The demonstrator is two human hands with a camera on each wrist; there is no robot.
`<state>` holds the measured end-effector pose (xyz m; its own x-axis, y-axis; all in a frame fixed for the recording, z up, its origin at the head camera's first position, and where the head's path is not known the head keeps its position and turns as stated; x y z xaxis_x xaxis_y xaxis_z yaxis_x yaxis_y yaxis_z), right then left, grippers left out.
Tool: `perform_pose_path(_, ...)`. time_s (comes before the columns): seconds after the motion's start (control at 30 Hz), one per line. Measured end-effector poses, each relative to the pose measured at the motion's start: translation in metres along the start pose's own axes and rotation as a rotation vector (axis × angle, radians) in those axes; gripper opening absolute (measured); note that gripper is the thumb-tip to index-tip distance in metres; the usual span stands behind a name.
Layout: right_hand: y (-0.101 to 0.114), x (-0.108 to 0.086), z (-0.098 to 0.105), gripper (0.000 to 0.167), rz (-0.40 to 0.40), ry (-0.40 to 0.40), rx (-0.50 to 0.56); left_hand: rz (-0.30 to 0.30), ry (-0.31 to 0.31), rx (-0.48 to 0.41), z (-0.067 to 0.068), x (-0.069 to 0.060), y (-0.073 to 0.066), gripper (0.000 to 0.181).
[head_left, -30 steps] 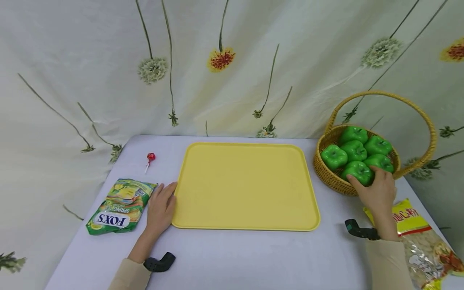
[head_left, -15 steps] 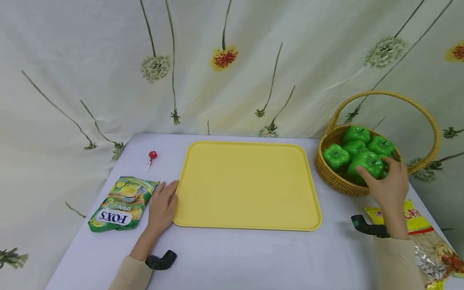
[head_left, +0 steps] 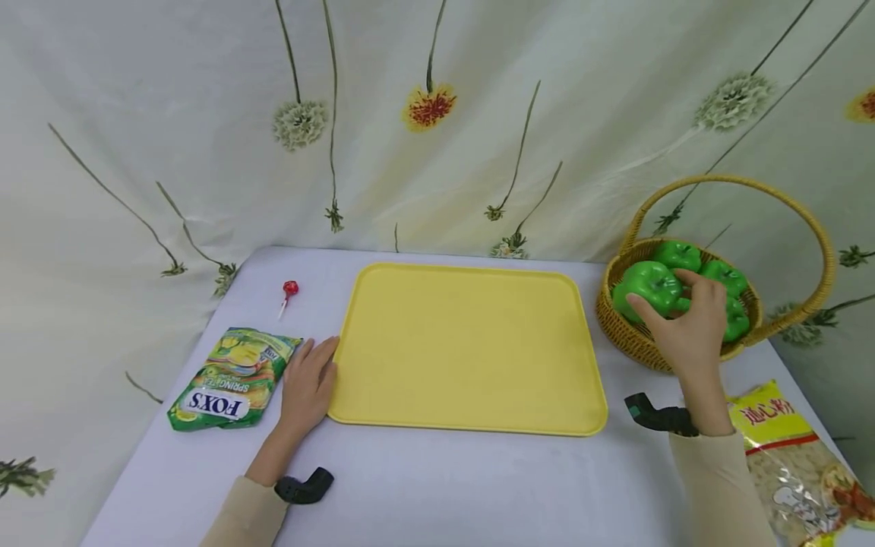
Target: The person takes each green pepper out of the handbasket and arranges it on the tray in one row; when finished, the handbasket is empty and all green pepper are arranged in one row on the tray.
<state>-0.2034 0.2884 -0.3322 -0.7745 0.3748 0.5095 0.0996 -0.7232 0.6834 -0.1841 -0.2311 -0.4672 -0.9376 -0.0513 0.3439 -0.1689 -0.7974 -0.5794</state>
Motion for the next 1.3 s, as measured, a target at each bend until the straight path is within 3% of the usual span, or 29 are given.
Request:
perform_pose_path(0.13,0.017,-0.005,-0.035,0.067,0.029,0.069,0.039,0.007,0.007,0.003,0.0,0.0,0.001,0.043)
perform_pose_path(0.3,0.049,-0.015,-0.092,0.07,0.038,0.229,0.101,0.0,0.003,0.004,0.0,0.0,0.001,0.042)
perform_pose_path(0.57,0.124,-0.048,-0.185,0.074,0.085,0.447,0.165,0.005,0.015,0.002,-0.001,-0.001,0.001,0.043)
perform_pose_path(0.73,0.171,-0.072,-0.231,0.072,0.13,0.55,0.179,-0.001,0.004,-0.008,0.0,-0.001,0.001,0.043)
perform_pose_path(0.97,0.204,-0.093,-0.266,0.07,0.105,0.623,0.168,-0.001,0.001,0.002,-0.003,0.0,0.003,0.042)
perform_pose_path(1.3,0.217,-0.112,-0.294,0.067,0.064,0.668,0.13,-0.024,-0.022,-0.009,0.0,-0.001,0.002,0.042)
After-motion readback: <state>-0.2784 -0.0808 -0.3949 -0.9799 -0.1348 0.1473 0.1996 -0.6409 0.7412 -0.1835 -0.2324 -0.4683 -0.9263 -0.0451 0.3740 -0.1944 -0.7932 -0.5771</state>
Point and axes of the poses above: each hand's wrist, its own x-axis towards the middle knuckle, its own z-axis out of the back of the hand, y = z × x, the point moved 6 cm from there along x, towards the middle knuckle, and after that the axes turned 5 degrees about -y, right-handed, at the moved point
